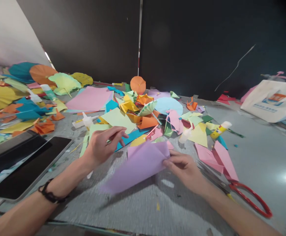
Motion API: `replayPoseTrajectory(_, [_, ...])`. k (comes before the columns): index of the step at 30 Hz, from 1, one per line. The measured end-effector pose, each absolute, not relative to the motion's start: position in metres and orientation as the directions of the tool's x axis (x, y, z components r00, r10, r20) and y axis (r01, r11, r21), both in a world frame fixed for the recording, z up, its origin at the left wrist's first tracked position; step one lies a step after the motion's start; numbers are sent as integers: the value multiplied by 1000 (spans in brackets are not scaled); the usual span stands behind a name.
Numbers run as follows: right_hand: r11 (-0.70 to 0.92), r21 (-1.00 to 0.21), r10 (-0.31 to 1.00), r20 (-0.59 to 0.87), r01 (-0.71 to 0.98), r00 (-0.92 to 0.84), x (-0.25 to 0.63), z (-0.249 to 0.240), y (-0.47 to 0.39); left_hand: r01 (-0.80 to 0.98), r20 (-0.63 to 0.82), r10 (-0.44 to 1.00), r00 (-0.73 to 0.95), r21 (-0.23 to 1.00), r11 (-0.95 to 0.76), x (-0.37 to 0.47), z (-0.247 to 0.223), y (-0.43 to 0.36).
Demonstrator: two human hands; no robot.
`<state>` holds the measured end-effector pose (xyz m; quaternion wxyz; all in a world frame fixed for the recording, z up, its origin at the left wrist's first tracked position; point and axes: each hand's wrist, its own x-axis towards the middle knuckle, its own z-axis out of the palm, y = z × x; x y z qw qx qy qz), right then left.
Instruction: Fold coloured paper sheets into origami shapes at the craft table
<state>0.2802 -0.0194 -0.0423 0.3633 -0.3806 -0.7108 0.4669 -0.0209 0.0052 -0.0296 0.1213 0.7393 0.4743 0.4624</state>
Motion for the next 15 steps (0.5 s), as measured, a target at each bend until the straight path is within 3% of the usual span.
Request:
replayPoseTrajectory(5, [231, -958, 923, 160, 169, -351, 285, -46, -12, 523, 545, 832, 109, 680, -514, -20, -29, 5])
replayPoseTrajectory(8, [208, -969, 925, 150, 134, -350, 286, -46, -11, 443, 434, 890, 141, 776, -449, -22, -27, 6])
replayPoseTrajectory(13, [161, -980, 897, 98, 113, -431, 285, -38, -18, 105, 246, 899, 362, 948, -302, -20, -26, 6])
replayPoseTrajectory(15, [151, -983, 882, 86, 106, -463, 283, -36, -20, 67, 156, 871, 467, 975, -210, -14, -24, 3])
